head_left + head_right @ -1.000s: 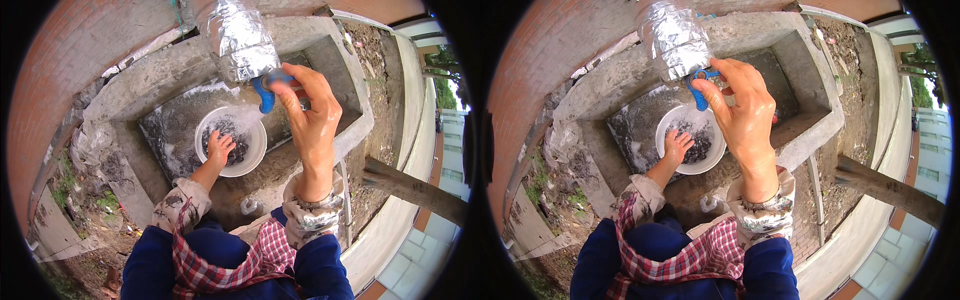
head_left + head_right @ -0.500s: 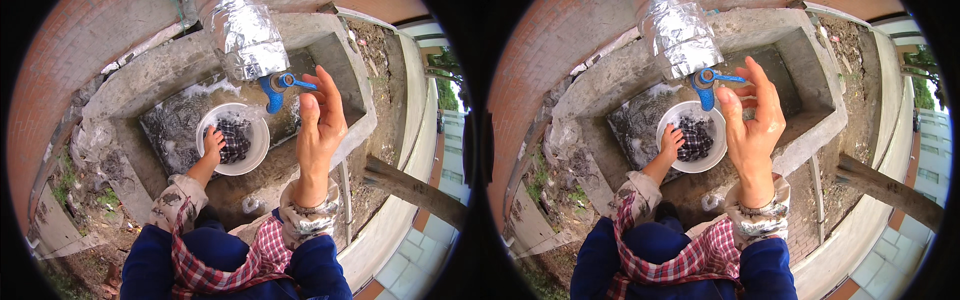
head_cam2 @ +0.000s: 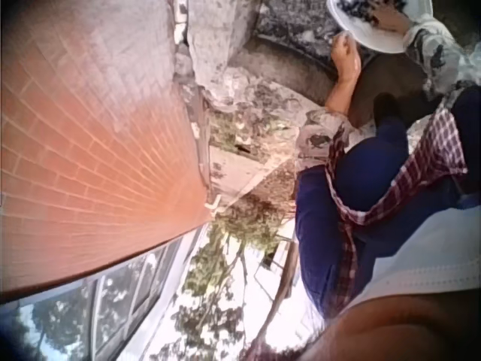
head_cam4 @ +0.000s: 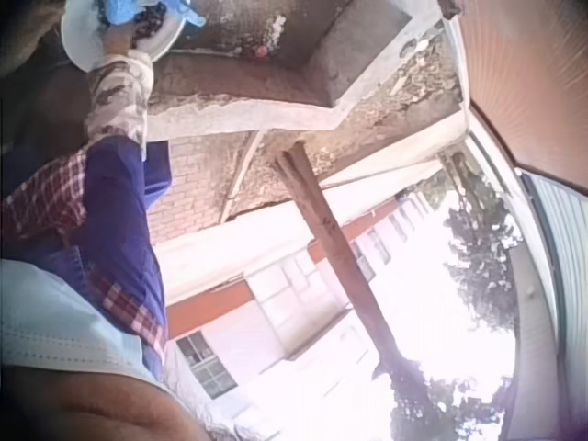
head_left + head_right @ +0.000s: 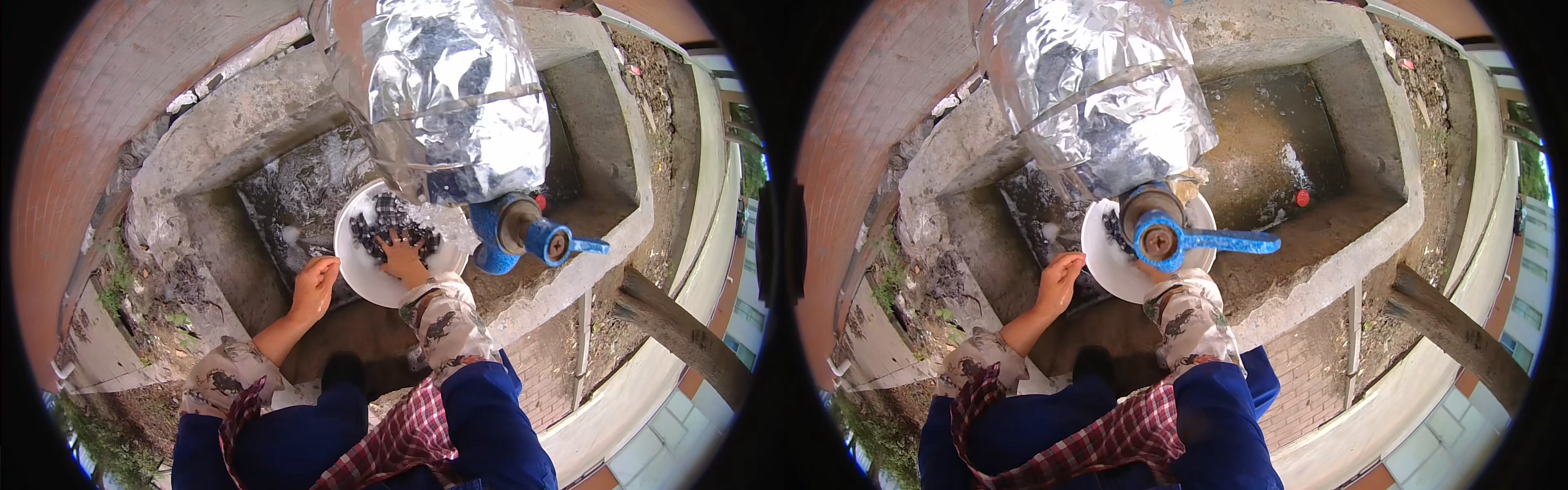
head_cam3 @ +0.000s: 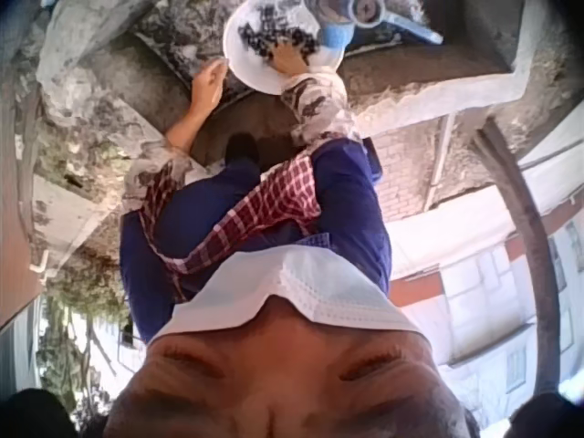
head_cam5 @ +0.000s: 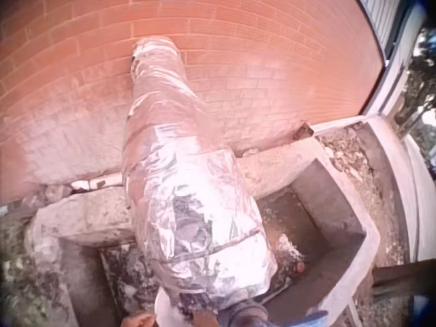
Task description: The person washes a dark checkered cloth by hand in a white bucket placed in an outdoor concrete basin. They repeatedly submerge, scrub, and wring the cloth under running water from a blue tap. After rinsing, the person carries the bucket and the wet cloth away from the basin.
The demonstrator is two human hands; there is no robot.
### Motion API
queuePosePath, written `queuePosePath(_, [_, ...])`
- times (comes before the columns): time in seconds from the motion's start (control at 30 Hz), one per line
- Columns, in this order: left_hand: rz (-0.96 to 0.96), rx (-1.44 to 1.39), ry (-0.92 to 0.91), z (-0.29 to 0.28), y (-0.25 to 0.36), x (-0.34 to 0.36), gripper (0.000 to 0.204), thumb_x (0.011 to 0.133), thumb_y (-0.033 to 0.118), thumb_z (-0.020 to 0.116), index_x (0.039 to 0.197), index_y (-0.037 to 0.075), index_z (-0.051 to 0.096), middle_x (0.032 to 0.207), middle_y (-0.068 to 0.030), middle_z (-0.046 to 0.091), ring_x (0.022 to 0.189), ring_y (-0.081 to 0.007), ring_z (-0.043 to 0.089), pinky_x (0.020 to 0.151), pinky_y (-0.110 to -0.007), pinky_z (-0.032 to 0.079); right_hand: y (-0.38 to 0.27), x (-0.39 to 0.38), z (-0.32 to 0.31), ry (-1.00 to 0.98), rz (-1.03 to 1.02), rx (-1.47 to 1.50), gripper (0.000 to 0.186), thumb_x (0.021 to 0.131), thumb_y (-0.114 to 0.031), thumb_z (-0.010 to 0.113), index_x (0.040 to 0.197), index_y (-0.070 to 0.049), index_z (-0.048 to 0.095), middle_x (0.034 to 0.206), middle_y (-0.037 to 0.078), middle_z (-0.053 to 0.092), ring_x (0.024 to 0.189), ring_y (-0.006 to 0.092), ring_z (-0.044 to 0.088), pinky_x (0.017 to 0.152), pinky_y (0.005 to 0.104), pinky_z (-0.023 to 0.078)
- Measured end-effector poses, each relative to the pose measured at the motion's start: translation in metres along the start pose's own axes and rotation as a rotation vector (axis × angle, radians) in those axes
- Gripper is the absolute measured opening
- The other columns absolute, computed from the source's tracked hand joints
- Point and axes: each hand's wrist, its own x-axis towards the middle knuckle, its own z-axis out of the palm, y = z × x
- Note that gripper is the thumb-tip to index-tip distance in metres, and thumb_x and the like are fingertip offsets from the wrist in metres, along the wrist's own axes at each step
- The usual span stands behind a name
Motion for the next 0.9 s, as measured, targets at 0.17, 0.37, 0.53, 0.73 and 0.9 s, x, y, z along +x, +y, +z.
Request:
queuePosePath(0.17, [-0.22,0.053,0.036,-0.033,0.007,-0.004,0.02,0.088,0.017,0.051,0.095,-0.001,0.058,0.088,-0.0077,0.059,0.076,-0.0128,0.057,0.066,-0.024,0.044,0.028,0.042,0.045,-0.15,0.094,0.027,0.074,0.066,-0.04,0.066,0.13,-0.027,0.032,0.138,0.012,0.02,0.121,0.0392,0.029,0.086,0.0661,0.025])
queuePosePath(0.37, [-0.337,-0.151,0.059,-0.024,0.016,0.004,0.022,0.09,0.02,0.048,0.098,0.0,0.056,0.094,-0.0048,0.059,0.079,-0.0123,0.057,0.069,-0.023,0.043,0.004,0.045,0.021,-0.109,-0.03,0.289,0.07,0.066,-0.04,0.065,0.127,-0.023,0.035,0.134,0.013,0.024,0.119,0.0383,0.031,0.086,0.0625,0.027])
queuePosePath(0.53, [-0.15,-0.158,0.099,0.016,0.051,0.032,0.022,0.09,0.02,0.048,0.099,0.001,0.055,0.094,-0.0049,0.059,0.08,-0.0129,0.058,0.07,-0.024,0.044,0.046,0.017,-0.022,0.125,0.091,0.743,0.067,0.066,-0.04,0.065,0.124,-0.02,0.038,0.13,0.013,0.027,0.116,0.0375,0.033,0.086,0.0595,0.029])
queuePosePath(0.73, [-0.28,-0.245,0.065,0.011,0.022,0.03,0.022,0.09,0.02,0.048,0.097,0.001,0.056,0.093,-0.0048,0.06,0.079,-0.0117,0.058,0.068,-0.024,0.044,-0.008,0.02,-0.013,0.068,0.139,0.302,0.064,0.065,-0.039,0.064,0.121,-0.016,0.041,0.126,0.014,0.031,0.114,0.0365,0.035,0.086,0.0559,0.031])
queuePosePath(0.9, [-0.346,-0.267,0.049,0.0,0.022,0.028,0.023,0.09,0.021,0.047,0.096,0.0,0.057,0.091,-0.0051,0.06,0.078,-0.0118,0.058,0.067,-0.024,0.044,-0.011,0.042,-0.019,-0.274,-0.003,0.374,0.062,0.065,-0.039,0.064,0.118,-0.013,0.044,0.122,0.015,0.035,0.112,0.0357,0.037,0.086,0.0529,0.033])
